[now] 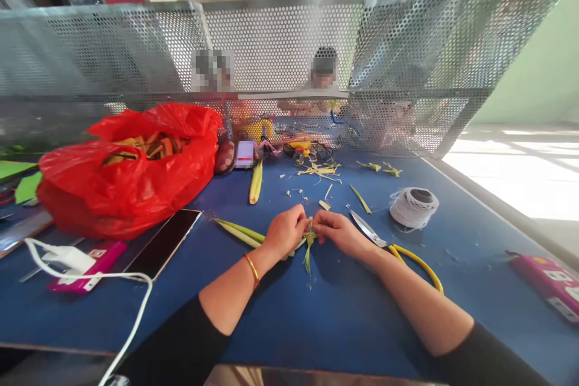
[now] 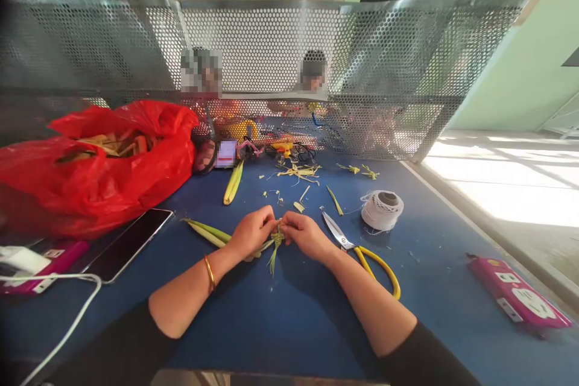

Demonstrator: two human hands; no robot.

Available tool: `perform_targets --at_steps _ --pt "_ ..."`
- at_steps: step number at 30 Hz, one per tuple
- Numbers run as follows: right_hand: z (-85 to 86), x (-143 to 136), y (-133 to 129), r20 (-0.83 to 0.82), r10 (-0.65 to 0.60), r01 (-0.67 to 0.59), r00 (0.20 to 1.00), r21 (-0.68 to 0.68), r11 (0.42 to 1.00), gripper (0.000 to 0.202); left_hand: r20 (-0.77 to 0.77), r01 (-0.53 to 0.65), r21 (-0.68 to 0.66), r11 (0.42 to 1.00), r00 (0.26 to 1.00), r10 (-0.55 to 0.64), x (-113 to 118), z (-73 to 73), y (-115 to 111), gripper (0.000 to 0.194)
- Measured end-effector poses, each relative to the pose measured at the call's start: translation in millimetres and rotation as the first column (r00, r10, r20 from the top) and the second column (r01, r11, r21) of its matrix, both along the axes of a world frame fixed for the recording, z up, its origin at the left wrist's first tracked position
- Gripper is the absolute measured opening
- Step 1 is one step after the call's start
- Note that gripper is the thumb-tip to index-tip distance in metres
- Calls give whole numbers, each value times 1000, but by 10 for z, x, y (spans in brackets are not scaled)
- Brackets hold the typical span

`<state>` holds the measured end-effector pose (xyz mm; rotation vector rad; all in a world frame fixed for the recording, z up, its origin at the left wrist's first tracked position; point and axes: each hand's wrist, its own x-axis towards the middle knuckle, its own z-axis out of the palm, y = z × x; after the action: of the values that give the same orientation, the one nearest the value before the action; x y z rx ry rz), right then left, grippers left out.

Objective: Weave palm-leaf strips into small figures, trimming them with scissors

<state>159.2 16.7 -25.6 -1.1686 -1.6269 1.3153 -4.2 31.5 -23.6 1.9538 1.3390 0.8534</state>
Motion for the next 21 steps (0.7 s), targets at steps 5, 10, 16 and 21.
perform_targets --at_steps 5,10,16,21 --pt "44 -26 -22 -112 -106 101 988 -53 994 30 163 14 -143 990 987 10 11 54 -38 20" --pt "152 -41 -53 -123 -16 3 992 -106 994 30 160 -51 192 980 987 20 25 136 -95 19" --pt "167 -44 -112 -271 -109 55 956 -197 979 34 337 -124 135 983 939 73 43 141 -115 7" --pt "204 -2 -104 -435 -264 154 861 -272 950 35 503 7 -345 939 846 178 95 139 -121 39"
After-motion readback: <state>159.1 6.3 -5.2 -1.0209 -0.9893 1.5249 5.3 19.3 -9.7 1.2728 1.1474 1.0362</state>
